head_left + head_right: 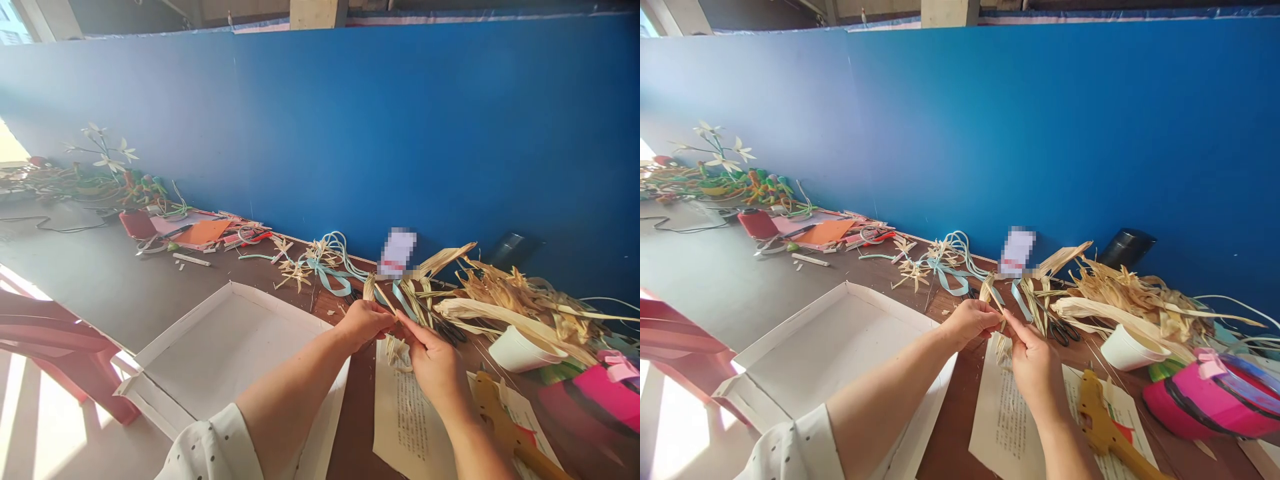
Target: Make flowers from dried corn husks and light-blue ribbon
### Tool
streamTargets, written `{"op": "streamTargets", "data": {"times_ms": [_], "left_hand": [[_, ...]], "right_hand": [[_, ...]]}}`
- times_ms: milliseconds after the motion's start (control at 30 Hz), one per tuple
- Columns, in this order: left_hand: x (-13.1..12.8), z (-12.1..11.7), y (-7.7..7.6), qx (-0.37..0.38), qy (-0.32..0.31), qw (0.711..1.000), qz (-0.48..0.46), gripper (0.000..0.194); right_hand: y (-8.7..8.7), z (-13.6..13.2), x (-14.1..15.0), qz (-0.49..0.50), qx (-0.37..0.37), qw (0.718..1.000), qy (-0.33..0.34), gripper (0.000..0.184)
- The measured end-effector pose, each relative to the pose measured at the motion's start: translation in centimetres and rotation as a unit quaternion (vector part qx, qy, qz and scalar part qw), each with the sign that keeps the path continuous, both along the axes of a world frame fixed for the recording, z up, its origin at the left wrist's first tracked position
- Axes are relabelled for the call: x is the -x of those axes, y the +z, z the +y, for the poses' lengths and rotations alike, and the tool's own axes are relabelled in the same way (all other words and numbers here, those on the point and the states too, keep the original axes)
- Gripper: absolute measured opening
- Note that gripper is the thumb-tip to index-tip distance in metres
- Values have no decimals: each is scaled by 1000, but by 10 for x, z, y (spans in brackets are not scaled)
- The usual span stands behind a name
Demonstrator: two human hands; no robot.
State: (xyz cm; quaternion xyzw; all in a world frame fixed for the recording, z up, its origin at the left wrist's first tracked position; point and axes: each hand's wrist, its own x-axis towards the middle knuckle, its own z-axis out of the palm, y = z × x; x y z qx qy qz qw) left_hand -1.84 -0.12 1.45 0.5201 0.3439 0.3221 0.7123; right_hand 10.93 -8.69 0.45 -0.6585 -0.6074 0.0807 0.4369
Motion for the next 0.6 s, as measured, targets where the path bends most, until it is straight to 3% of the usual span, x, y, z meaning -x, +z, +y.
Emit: {"op": "streamTargets", "data": {"times_ms": [133,200,300,433,500,600], "left_hand": [[-1,-4,5,15,11,1000,7,13],[-1,-4,7,23,14,1000,9,10],[1,-2,7,38,28,999,2,9],[2,3,1,48,45,997,-29,13],[2,5,-3,48,38,997,-51,16],[0,4,-6,42,18,996,-75,22]], "right_hand": [[-3,2,-3,-32,-32,999,-23,43],[0,3,-6,-27,-44,996,-67,40],[7,3,-10,93,-33,987,-126,43],[13,0,-5,373,24,928,-5,66],[12,0,0,414,73,906,49,64],[6,2,2,393,120,908,79,51]]}}
